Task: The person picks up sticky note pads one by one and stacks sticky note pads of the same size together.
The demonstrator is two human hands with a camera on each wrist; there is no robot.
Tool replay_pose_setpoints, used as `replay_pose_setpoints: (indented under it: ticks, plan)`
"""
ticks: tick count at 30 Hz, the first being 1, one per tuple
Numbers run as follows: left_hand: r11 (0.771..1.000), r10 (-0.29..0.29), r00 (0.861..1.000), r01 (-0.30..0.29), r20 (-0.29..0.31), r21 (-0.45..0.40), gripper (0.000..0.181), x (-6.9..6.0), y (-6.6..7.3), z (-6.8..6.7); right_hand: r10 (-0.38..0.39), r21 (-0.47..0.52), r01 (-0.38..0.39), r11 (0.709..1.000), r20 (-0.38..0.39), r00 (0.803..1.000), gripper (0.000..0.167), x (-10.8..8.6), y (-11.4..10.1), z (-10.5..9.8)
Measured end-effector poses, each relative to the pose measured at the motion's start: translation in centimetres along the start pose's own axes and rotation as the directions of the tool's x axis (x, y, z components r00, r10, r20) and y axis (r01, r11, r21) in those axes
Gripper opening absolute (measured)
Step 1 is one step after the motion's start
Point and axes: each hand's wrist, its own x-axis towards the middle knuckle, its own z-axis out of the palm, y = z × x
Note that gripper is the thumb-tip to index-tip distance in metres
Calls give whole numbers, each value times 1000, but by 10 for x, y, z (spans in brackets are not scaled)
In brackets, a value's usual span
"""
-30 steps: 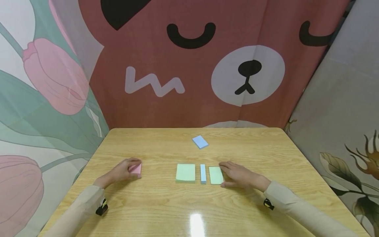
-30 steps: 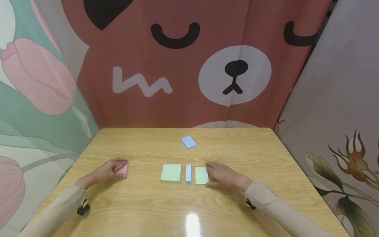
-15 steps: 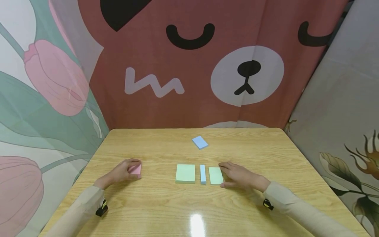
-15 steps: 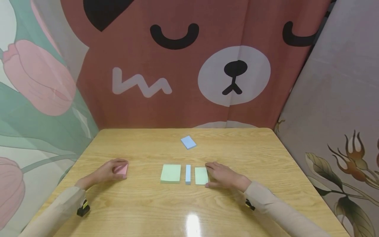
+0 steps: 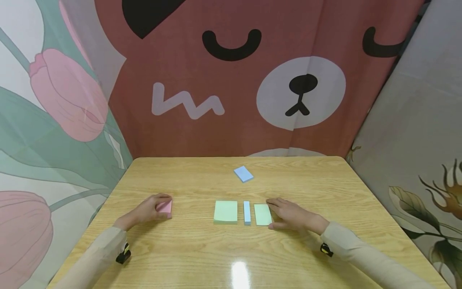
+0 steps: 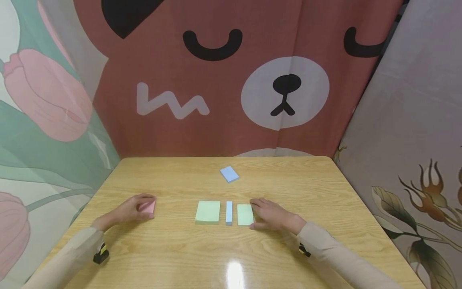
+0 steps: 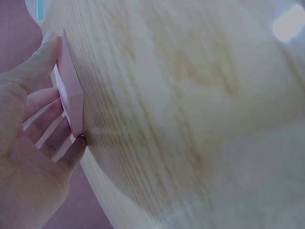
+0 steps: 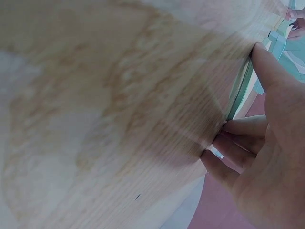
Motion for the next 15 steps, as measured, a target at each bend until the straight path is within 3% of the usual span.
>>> replay_pose_setpoints:
  ticks: [15]
  plan:
    - [1000,5,998,-6,63,7,69,5,8,-6,-9,-5,9,1000,-16,1000,75,0,-2,-1]
